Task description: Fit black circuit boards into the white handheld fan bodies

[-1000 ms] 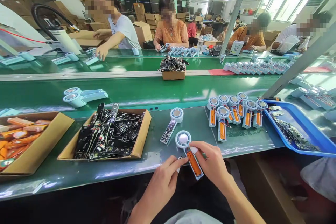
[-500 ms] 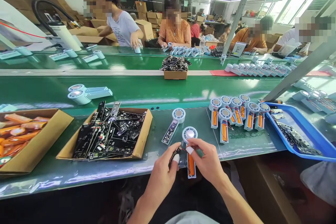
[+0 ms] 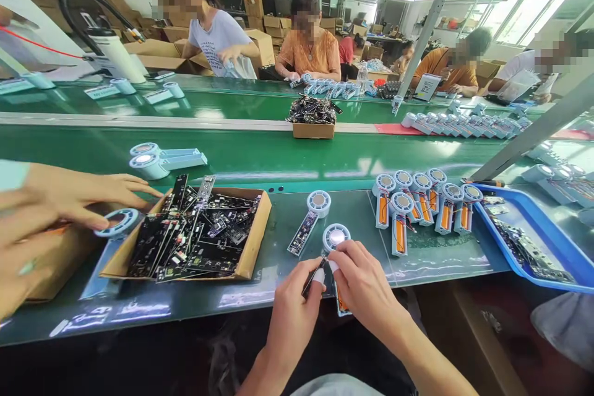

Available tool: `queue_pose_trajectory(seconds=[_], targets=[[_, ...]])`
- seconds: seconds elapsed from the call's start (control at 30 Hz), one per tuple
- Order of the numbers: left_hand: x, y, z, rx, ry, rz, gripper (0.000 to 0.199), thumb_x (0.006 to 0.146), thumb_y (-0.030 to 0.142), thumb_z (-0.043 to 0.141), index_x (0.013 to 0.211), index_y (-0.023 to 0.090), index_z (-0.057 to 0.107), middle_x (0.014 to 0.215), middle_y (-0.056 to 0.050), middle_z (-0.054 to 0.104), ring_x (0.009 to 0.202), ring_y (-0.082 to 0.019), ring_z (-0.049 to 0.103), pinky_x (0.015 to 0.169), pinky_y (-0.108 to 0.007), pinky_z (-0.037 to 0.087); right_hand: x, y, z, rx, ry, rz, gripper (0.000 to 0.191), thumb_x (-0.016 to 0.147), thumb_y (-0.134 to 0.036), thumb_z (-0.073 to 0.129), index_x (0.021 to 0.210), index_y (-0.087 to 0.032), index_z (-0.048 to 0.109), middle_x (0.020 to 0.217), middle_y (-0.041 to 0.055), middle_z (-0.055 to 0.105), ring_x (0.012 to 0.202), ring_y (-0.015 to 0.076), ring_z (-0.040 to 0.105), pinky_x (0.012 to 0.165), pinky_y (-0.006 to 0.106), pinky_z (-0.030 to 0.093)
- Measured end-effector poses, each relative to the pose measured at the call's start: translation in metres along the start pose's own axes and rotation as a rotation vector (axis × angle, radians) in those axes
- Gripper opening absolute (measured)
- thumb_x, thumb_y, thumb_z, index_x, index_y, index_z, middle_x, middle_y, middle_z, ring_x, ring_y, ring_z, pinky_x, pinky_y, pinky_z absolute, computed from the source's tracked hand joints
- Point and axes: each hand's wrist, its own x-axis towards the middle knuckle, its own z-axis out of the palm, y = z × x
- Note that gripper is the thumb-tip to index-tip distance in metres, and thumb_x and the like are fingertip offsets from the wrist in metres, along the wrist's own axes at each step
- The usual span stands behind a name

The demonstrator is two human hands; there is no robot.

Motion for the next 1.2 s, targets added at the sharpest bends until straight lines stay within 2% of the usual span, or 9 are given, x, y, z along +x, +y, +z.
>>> queue_pose_trajectory(seconds=[0.1,0.2,0.4,0.6,0.73,0.9,1.07,1.13,1.2], targets=[[-0.003,-0.003,0.005,0.074,0.086,0.171,0.030,0.089,0.017,0.046,0.106,0.020,0.071,0.106,-0.009,0.076,0.096,-0.024,0.073,0.087,-0.036,0.060,0.000,-0.002,0.004,0.048,0.007,0.109,0.025,0.091,-0.005,0.044,0.094,-0.019,0.065,0.091,0.0085,0.064,0.080,0.0229,0.059,0.070,0.034,0.049],[-0.004,-0.004,0.007,0.083,0.114,0.208,0.030,0.092,0.020,0.047,0.107,0.019,0.072,0.109,-0.011,0.075,0.103,-0.025,0.072,0.091,-0.037,0.059,0.000,0.000,0.009,0.159,0.043,0.179,0.021,0.093,-0.008,0.047,0.091,-0.021,0.064,0.089,0.0062,0.065,0.081,0.0208,0.061,0.071,0.031,0.049],[0.006,0.002,-0.007,-0.147,-0.056,0.025,0.027,0.090,0.027,0.055,0.105,0.020,0.076,0.109,-0.010,0.075,0.083,-0.022,0.073,0.063,-0.028,0.063,0.001,0.014,0.005,0.440,0.051,0.175,0.026,0.090,-0.008,0.051,0.103,-0.022,0.069,0.088,0.0043,0.067,0.077,0.0174,0.063,0.070,0.027,0.051],[0.020,0.003,-0.016,-0.194,-0.186,0.064,0.025,0.089,0.029,0.057,0.098,0.019,0.078,0.104,-0.009,0.076,0.064,-0.014,0.067,0.056,-0.023,0.058,0.006,0.017,0.001,0.610,0.018,0.204,0.018,0.091,-0.017,0.058,0.092,-0.022,0.075,0.090,0.0049,0.068,0.081,0.0177,0.065,0.067,0.026,0.051],[0.017,0.010,-0.016,-0.148,-0.163,0.071,0.029,0.091,0.032,0.054,0.103,0.019,0.077,0.104,-0.009,0.076,0.077,-0.019,0.071,0.070,-0.030,0.061,0.005,0.010,-0.004,0.533,0.057,0.264,0.022,0.094,-0.024,0.055,0.091,-0.021,0.076,0.083,0.0041,0.064,0.077,0.0175,0.062,0.067,0.027,0.048],[0.006,0.019,-0.016,-0.230,-0.231,-0.066,0.042,0.099,0.043,0.040,0.118,0.021,0.071,0.114,-0.010,0.075,0.107,-0.025,0.069,0.100,-0.040,0.053,-0.001,0.013,-0.018,0.673,-0.098,0.450,0.023,0.093,-0.036,0.058,0.097,-0.019,0.073,0.071,-0.0002,0.063,0.064,0.0142,0.054,0.061,0.024,0.044],[0.017,0.006,0.002,-0.188,-0.160,-0.205,0.042,0.085,0.045,0.059,0.112,0.014,0.066,0.098,-0.011,0.076,0.077,-0.022,0.071,0.071,-0.034,0.058,-0.001,0.028,-0.011,1.165,-0.141,0.589,0.014,0.077,-0.030,0.065,0.085,-0.018,0.065,0.067,-0.0026,0.058,0.057,0.0111,0.051,0.057,0.023,0.043],[0.021,0.004,0.009,-0.136,-0.238,-0.223,0.042,0.079,0.044,0.065,0.108,0.014,0.067,0.091,-0.009,0.075,0.066,-0.019,0.067,0.062,-0.031,0.055,-0.001,0.029,-0.006,1.317,-0.132,0.604,0.014,0.073,-0.030,0.065,0.080,-0.018,0.062,0.063,-0.0041,0.055,0.051,0.0090,0.045,0.052,0.021,0.039],[0.023,0.006,0.013,-0.215,-0.349,-0.230,0.039,0.080,0.043,0.066,0.107,0.016,0.067,0.093,-0.008,0.076,0.068,-0.019,0.068,0.065,-0.031,0.056,-0.003,0.027,-0.004,1.371,-0.116,0.570,0.016,0.072,-0.031,0.067,0.079,-0.018,0.061,0.065,-0.0037,0.055,0.052,0.0084,0.044,0.052,0.021,0.038]])
